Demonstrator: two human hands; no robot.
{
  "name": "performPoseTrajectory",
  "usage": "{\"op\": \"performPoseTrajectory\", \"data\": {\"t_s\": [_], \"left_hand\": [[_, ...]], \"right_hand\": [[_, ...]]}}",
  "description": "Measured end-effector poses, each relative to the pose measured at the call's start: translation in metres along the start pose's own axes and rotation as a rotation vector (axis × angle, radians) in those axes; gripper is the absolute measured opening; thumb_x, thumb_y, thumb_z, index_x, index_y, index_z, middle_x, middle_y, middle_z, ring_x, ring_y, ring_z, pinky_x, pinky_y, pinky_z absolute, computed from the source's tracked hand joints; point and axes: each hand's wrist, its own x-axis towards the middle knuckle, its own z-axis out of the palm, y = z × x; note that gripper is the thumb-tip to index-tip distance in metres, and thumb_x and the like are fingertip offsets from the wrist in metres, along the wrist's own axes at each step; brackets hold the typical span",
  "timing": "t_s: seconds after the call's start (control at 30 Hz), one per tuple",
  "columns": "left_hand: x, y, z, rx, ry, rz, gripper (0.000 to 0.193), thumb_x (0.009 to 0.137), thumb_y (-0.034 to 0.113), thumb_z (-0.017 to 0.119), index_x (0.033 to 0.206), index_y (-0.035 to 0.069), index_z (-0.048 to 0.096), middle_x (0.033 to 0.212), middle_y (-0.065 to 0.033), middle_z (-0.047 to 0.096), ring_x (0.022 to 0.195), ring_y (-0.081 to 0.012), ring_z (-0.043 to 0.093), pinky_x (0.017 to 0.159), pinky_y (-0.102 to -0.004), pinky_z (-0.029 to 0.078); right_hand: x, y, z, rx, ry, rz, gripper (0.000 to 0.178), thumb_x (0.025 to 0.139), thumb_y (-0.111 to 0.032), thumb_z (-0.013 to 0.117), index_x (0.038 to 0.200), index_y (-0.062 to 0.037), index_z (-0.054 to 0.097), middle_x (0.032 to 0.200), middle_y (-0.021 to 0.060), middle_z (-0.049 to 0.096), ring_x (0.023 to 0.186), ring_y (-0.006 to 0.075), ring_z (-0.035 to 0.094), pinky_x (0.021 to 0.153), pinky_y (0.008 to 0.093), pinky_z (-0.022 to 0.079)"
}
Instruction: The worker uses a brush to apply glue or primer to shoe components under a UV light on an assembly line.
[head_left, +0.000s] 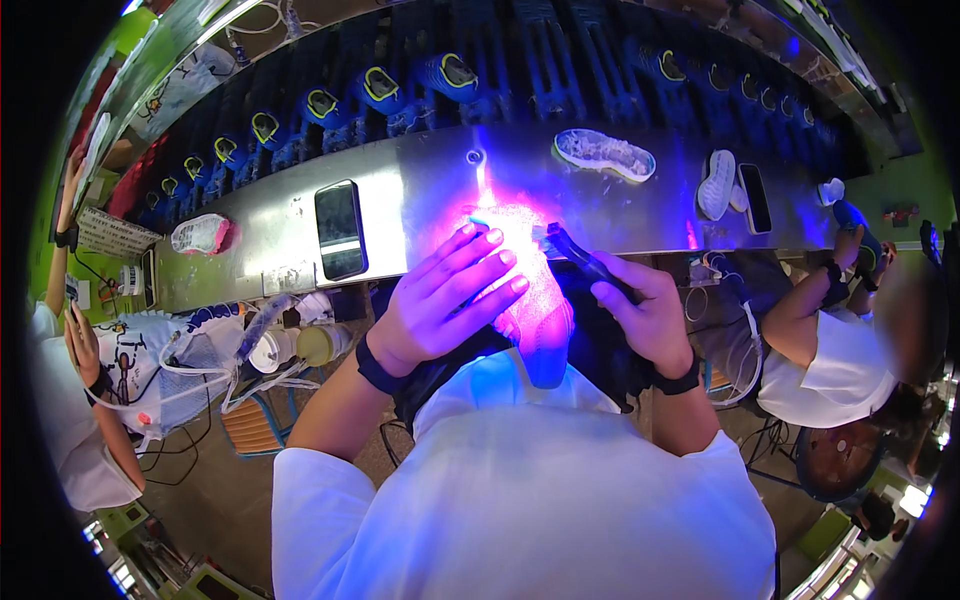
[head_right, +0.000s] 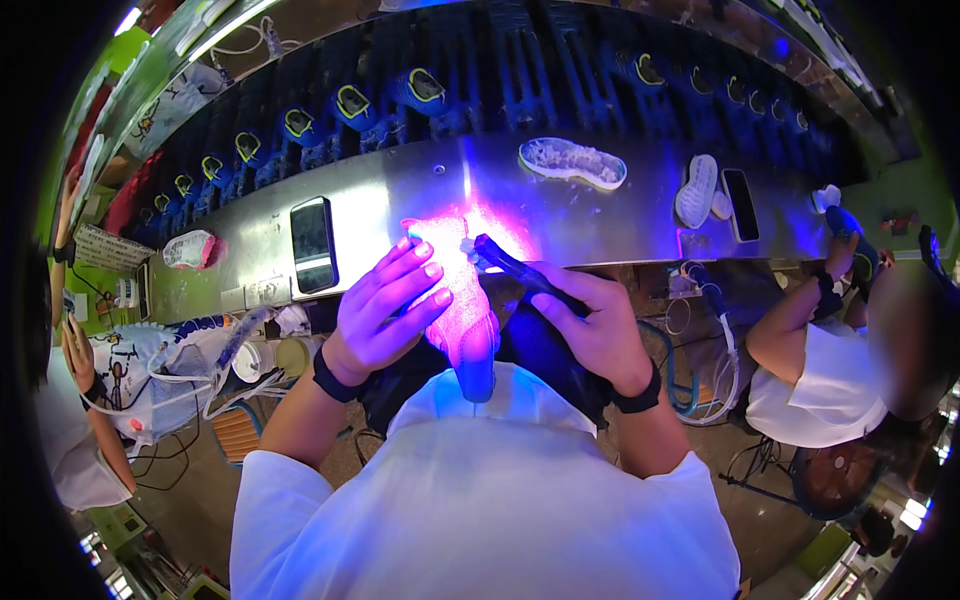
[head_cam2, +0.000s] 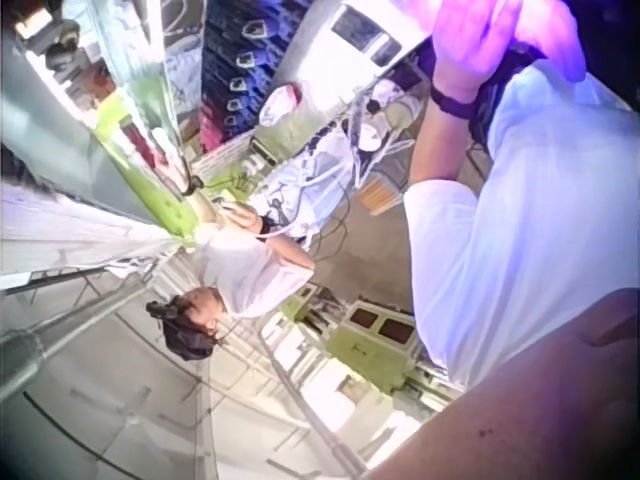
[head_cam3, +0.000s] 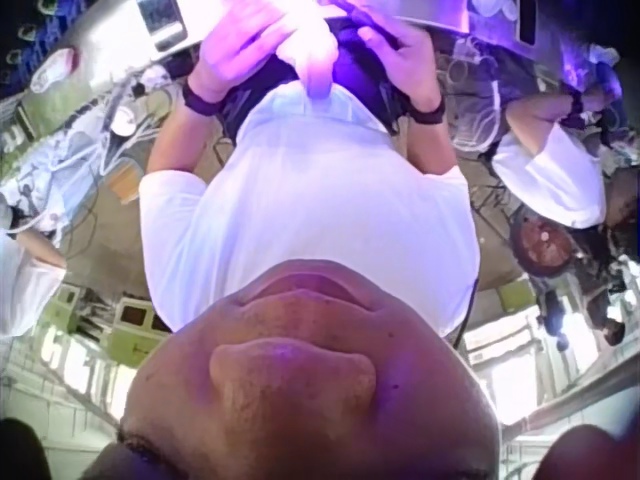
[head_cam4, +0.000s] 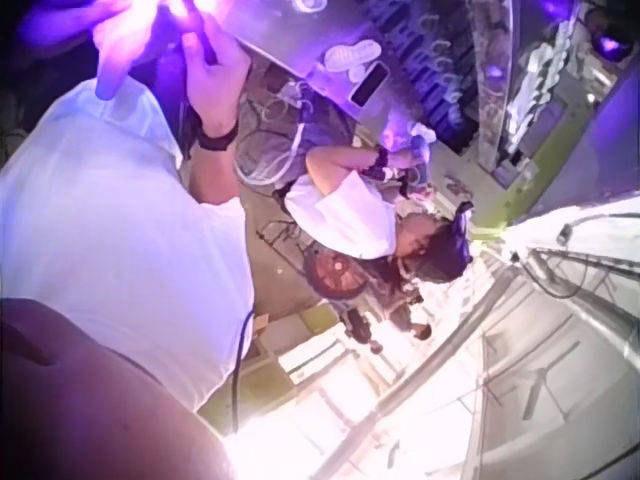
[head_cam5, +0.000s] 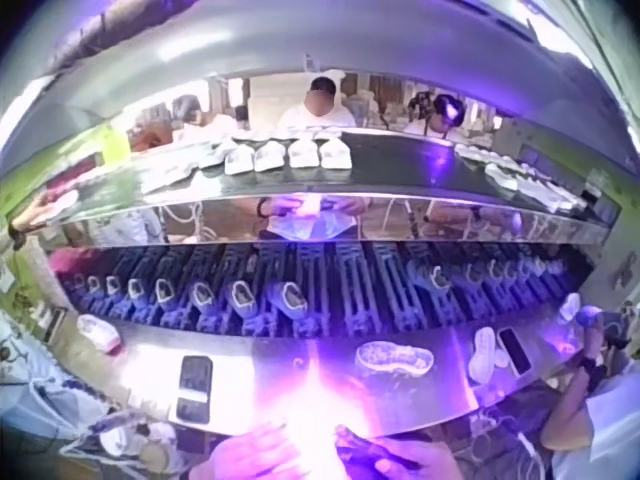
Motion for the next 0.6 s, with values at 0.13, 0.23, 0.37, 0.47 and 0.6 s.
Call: {"op": "performPoseTrajectory", "data": {"t_s": [0.13,0.23,0.37,0.47,0.6], "left_hand": [[0.006,-0.005,0.006,0.025,-0.055,0.012,0.033,0.088,0.009,0.065,0.121,0.01,0.071,0.129,-0.0117,0.063,0.126,-0.0334,0.06,0.11,-0.0517,0.049],[0.012,-0.003,0.013,-0.003,-0.075,0.009,0.033,0.089,0.01,0.064,0.121,0.01,0.071,0.128,-0.0109,0.064,0.127,-0.0333,0.06,0.111,-0.0522,0.048],[0.016,-0.002,0.024,-0.013,-0.07,-0.038,0.033,0.087,0.01,0.065,0.12,0.01,0.072,0.126,-0.0116,0.065,0.125,-0.0341,0.061,0.109,-0.0527,0.049],[0.019,-0.004,0.031,-0.005,-0.042,-0.097,0.041,0.08,0.002,0.069,0.12,0.009,0.071,0.126,-0.0129,0.065,0.123,-0.0354,0.062,0.107,-0.0529,0.05],[0.024,0.001,0.033,-0.033,-0.041,-0.207,0.055,0.072,-0.007,0.068,0.124,0.008,0.069,0.126,-0.0144,0.065,0.123,-0.0376,0.062,0.107,-0.0531,0.049]], "right_hand": [[-0.018,0.016,-0.031,0.126,-0.168,0.026,0.04,0.093,-0.008,0.071,0.132,0.0017,0.065,0.088,-0.0008,0.065,0.076,0.0068,0.057,0.069,0.0236,0.046],[-0.025,0.023,-0.042,0.18,-0.166,0.138,0.04,0.094,-0.011,0.071,0.131,0.0027,0.065,0.087,-0.0005,0.065,0.076,0.0069,0.057,0.068,0.0236,0.046],[-0.016,0.027,-0.045,0.166,-0.13,0.186,0.038,0.091,-0.008,0.072,0.128,0.0001,0.068,0.097,0.0039,0.071,0.088,0.0083,0.059,0.08,0.025,0.049],[-0.019,0.028,-0.053,0.157,-0.135,0.144,0.037,0.091,-0.008,0.072,0.126,0.0018,0.068,0.1,0.0056,0.072,0.092,0.0107,0.062,0.086,0.0272,0.05],[-0.021,0.031,-0.054,0.166,-0.104,0.091,0.039,0.092,-0.012,0.072,0.129,0.002,0.066,0.093,0.003,0.068,0.083,0.009,0.06,0.077,0.0254,0.048]]}}
